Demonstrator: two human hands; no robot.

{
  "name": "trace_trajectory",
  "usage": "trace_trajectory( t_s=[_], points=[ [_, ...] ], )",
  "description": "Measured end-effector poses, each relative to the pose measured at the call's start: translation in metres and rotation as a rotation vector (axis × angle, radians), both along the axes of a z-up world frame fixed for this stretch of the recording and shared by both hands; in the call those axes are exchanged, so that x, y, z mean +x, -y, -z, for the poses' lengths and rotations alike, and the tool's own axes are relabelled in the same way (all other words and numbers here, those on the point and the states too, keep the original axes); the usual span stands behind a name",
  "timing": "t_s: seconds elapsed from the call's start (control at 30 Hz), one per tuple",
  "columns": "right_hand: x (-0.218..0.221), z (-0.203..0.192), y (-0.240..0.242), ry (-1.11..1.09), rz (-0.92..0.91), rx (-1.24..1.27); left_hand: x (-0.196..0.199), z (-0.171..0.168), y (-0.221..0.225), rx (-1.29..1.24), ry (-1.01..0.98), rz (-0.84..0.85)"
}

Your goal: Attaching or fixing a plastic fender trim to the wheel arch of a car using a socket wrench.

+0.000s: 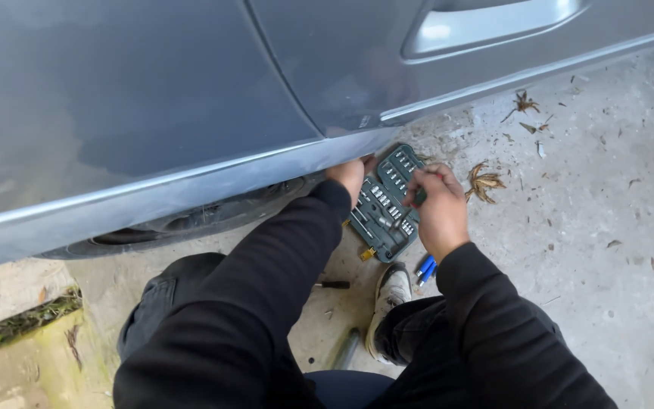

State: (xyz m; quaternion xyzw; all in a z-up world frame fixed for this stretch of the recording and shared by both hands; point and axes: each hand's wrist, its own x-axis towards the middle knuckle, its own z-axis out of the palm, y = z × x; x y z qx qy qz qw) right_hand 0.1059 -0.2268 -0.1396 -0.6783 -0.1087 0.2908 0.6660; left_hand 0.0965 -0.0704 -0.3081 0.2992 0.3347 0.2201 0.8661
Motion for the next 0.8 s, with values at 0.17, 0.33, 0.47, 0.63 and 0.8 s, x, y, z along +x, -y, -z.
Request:
trace_trajectory(
  t_s=[0.17, 0.33, 0.47, 0.63, 0.8],
  points=[
    [0.005, 0.009, 0.008, -0.094, 0.109, 0.036, 0.007, 0.012, 0.005, -0.164, 0.141, -0.126],
    [-0.007, -0.011, -0.015, -0.091, 0.061, -0.072, -0.005, -0.014, -0.001, -0.17, 0.164, -0.08],
    [-0.012, -0.02, -0.036, -0.174, -0.017, -0.112, -0.007, -0.016, -0.007, -0.134, 0.19, -0.003],
    [-0.004, -0.008, -0.048, -0.309, -0.081, -0.009, 0.007, 0.049, -0.02, 0.079, 0.148, 0.07],
    [0.011, 0.021, -0.057, -0.49, -0.07, 0.135, 0.016, 0.049, -0.037, 0.235, 0.098, 0.125]
  ],
)
